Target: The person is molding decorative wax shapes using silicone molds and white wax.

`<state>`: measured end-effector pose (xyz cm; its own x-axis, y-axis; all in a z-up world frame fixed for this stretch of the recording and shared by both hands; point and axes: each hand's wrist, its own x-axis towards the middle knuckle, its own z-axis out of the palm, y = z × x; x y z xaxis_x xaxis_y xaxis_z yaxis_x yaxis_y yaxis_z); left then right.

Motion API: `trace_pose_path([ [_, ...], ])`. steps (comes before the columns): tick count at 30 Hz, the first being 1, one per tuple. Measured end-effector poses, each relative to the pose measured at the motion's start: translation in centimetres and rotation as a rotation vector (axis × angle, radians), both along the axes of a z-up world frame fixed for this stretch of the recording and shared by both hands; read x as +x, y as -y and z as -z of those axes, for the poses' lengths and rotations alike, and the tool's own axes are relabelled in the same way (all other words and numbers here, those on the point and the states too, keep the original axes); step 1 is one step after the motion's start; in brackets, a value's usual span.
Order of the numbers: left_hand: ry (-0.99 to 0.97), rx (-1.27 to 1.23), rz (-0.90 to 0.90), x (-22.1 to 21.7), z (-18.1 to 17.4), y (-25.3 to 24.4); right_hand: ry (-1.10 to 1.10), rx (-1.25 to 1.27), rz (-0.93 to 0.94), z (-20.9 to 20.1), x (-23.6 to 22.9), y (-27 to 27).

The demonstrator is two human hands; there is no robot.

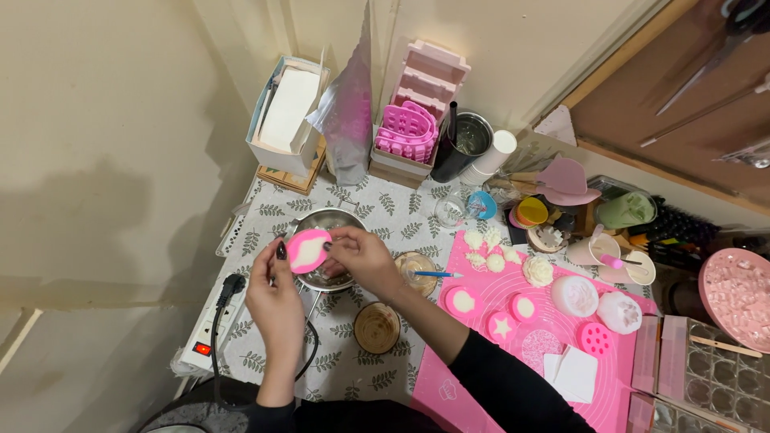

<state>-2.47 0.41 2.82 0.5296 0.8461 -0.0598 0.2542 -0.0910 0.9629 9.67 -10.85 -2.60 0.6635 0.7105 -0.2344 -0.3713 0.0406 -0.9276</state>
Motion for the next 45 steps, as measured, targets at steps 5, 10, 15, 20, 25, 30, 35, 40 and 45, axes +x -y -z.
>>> trace_pose_path([
  [5,0.047,0.075,0.006,-0.2,0.5,-0.4,0.212,-0.235,0.009,-2.4,-0.5,0.4],
  [10,0.003,0.075,-0.004,-0.4,0.5,-0.8,1.087,-0.498,0.193,-1.8,-0.6,0.3],
  [15,0.11,0.007,0.005,-0.6,0.8,-0.9,0.971,-0.375,0.128,-2.4,-0.7,0.4],
  [20,0.14,-0.046,0.006,-0.4,1.0,-0.8,0.486,-0.383,0.044,-4.8,-0.8,0.3],
  [25,-0.069,-0.154,-0.044,0.0,-1.0,-0.2,0.277,-0.194,-0.085,-2.1,-1.0,0.2],
  [30,0.091,-0.253,0.102,-0.3,1.8,0.1,-0.171,0.182,-0.049,-4.4,-1.3,1.3],
  [35,0.171,-0.371,0.261,0.2,-0.4,1.2,-0.195,0.21,0.021,-6.7,-2.1,4.6],
  [40,0.156,-0.207,0.379,-0.1,-3.9,3.5,-0.127,0.202,0.12,-9.5,-3.8,7.4],
  [45,0.074,-0.216,0.407,-0.7,-4.8,6.5,-0.002,0.124,0.261,-10.7,-6.0,10.3],
])
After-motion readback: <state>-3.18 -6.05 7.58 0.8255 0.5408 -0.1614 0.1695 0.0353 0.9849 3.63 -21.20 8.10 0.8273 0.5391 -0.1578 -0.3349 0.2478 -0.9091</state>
